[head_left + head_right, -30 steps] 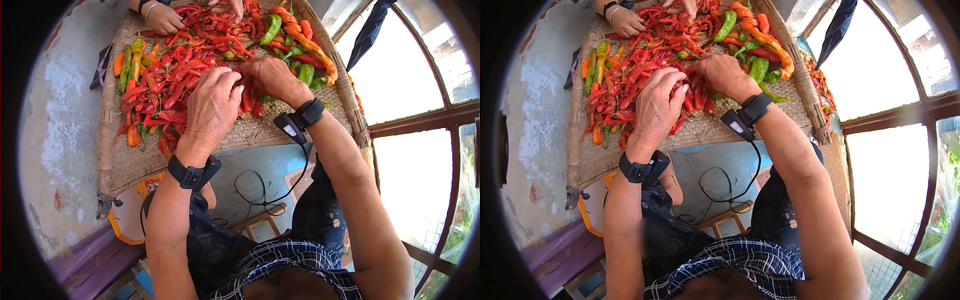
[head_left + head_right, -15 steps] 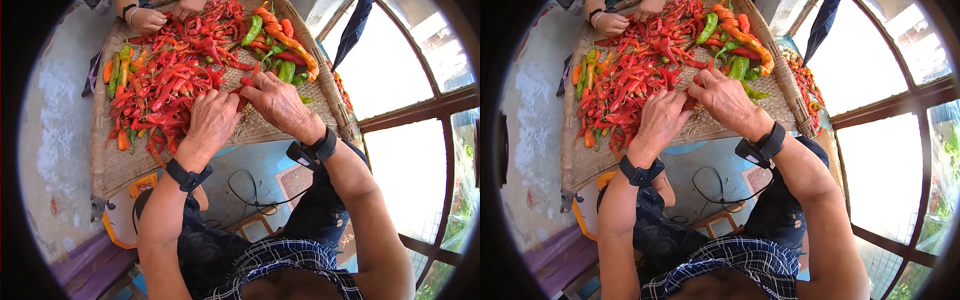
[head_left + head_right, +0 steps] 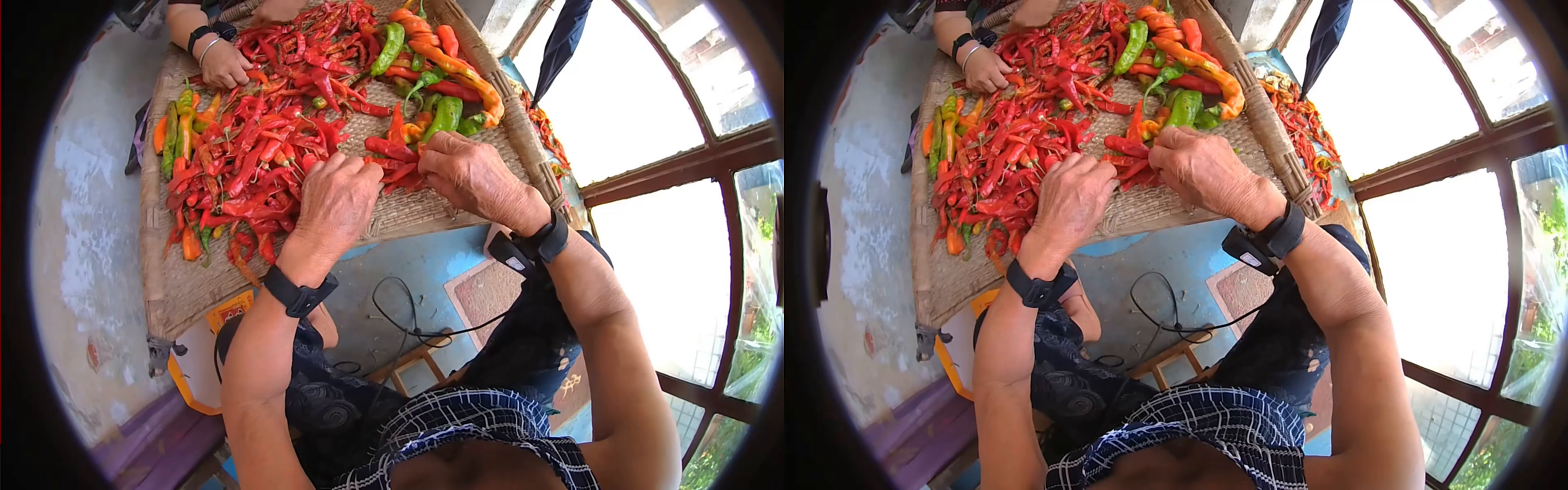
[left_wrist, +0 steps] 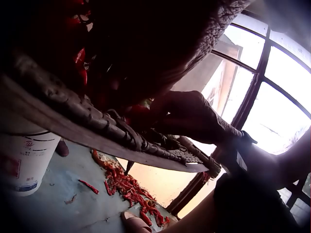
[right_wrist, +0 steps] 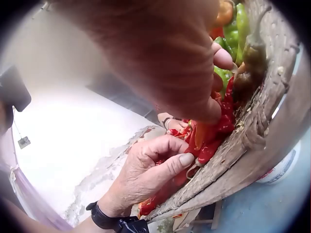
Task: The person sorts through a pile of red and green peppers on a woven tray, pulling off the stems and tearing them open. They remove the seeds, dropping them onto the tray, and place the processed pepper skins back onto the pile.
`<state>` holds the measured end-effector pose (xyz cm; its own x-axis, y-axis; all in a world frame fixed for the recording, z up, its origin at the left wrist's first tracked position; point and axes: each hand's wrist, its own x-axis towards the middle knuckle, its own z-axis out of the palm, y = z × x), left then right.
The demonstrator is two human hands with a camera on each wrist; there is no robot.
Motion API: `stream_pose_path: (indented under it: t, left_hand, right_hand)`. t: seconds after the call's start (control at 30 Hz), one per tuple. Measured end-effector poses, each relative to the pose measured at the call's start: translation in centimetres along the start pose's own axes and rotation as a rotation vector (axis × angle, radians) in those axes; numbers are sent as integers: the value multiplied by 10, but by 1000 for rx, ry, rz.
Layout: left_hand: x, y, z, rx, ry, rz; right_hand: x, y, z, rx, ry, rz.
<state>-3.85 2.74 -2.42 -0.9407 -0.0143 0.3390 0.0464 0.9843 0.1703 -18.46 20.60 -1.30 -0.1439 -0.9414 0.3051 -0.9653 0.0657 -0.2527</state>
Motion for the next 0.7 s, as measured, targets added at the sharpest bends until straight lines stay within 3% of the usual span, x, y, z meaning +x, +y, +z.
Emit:
stream_pose_path:
  t: [0.1, 0.2, 0.23, 0.3, 0.37, 0.4, 0.47, 0.5, 0.57, 0.63, 0.7]
  left_hand:
    - [6, -1, -15, -106, 88, -12]
    - [11, -5, -28, -328, 235, -159]
    - [12, -9, -34, -329, 234, -159]
    - [13, -17, -49, -316, 290, -411]
    - [12, -39, -53, -276, 431, -536]
    - [13, -46, -55, -276, 430, -536]
    - [14, -54, -57, 435, 629, -239]
    - [13, -50, -56, 436, 628, -239]
    - [12, -28, -49, 18, 396, -147]
    - [11, -6, -33, -181, 303, -20]
    - [9, 8, -23, -238, 269, -12]
  right_hand:
    - [-1, 4, -6, 157, 102, 28]
    - [0, 4, -16, 475, 83, 287]
    - [1, 5, -17, 476, 83, 289]
    - [2, 8, -17, 492, 64, 369]
    - [4, 9, -16, 510, 73, 375]
    - [5, 9, -15, 615, 84, 418]
    - [8, 9, -14, 722, 96, 461]
    - [10, 8, -13, 759, 152, 469]
    - [15, 4, -13, 796, 207, 475]
    - [20, -6, -15, 931, 216, 400]
    - [24, -17, -13, 950, 194, 365]
